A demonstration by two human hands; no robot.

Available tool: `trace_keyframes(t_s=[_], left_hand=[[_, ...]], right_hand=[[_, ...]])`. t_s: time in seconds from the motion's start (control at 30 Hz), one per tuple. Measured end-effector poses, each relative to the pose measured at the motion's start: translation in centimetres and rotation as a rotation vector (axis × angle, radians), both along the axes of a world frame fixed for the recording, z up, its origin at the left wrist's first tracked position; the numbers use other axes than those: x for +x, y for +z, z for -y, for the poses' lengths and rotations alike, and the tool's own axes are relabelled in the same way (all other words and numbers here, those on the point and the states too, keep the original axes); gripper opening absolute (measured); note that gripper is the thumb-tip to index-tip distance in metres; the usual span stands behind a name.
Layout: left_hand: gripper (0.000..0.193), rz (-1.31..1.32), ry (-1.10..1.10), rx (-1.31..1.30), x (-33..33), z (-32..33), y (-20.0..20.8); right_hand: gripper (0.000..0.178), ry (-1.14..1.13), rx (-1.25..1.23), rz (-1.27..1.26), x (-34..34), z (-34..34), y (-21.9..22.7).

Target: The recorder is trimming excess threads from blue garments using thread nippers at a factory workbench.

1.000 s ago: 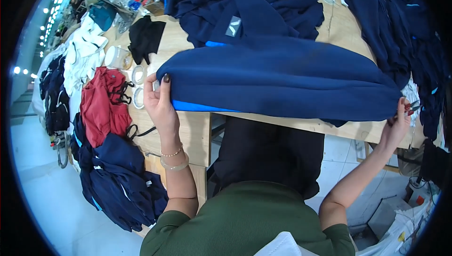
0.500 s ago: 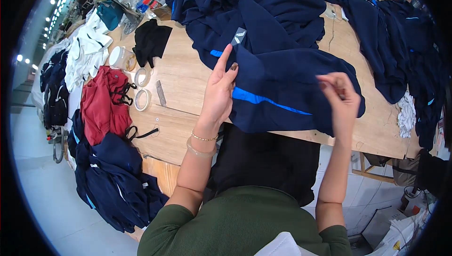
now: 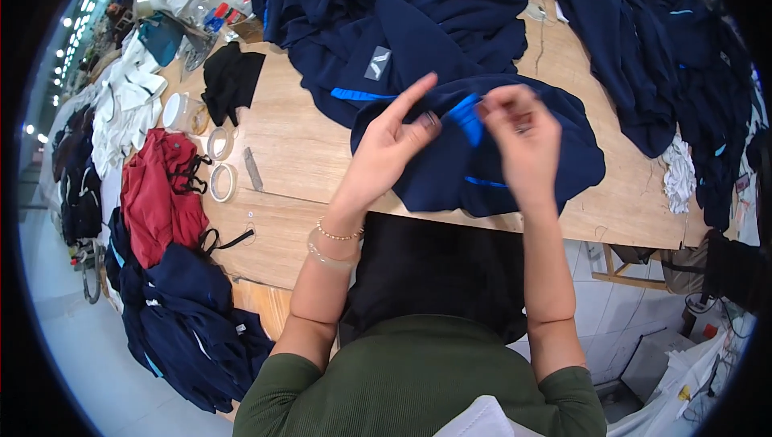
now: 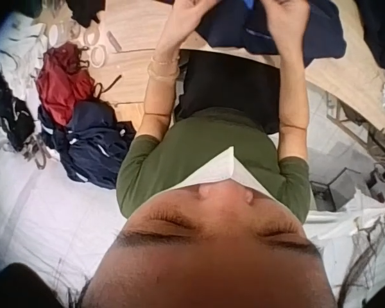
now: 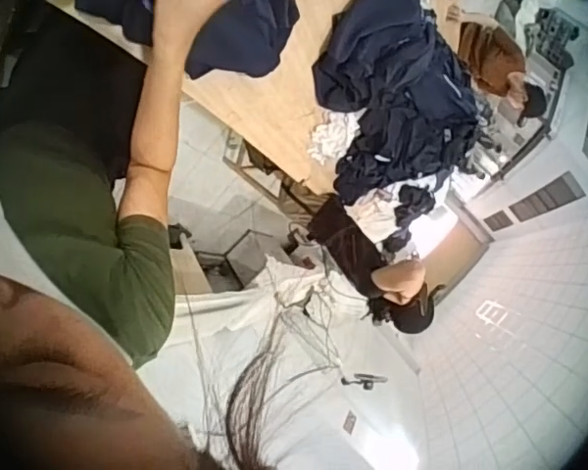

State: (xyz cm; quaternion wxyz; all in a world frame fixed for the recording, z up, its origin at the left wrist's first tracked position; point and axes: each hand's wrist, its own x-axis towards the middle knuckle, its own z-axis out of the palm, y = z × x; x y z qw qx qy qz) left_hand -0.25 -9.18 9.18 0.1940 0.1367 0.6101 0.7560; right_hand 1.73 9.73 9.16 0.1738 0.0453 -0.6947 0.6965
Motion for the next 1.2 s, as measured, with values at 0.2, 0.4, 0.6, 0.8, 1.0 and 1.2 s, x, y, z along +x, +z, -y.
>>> trace_keyframes(t_s=[0.2,0.4,0.6,0.8,1.0,1.2], left_hand=[[0.050,-0.213,-0.287,-0.438,-2.4,2.9,-2.2],[0.027,-0.870,0.068,-0.909,-3.0,0.8,-0.5],[0.034,-0.931,-0.039,-0.992,2.9,-1.9,-5.8],[0.047,-0.659,0.082,-0.790,6.1,-2.9,-7.5],[0.053,0.222,0.096,-0.219,6.8,-3.7,-7.1],[0.056,0.576,0.103,0.349,6.6,-4.3,-7.0]], right_hand=[[0.008,-0.374,-0.152,0.085,0.3,-12.9,0.7],[0.006,-0.374,-0.192,0.114,3.5,-17.3,0.0],[0.017,-0.237,0.378,0.309,9.5,-20.3,-5.4],[0.041,-0.539,0.619,0.169,8.6,-11.6,-2.9],[0.035,-0.268,0.935,-0.070,5.6,-4.0,-4.3],[0.021,-0.224,0.979,-0.085,4.2,-2.5,-7.0]])
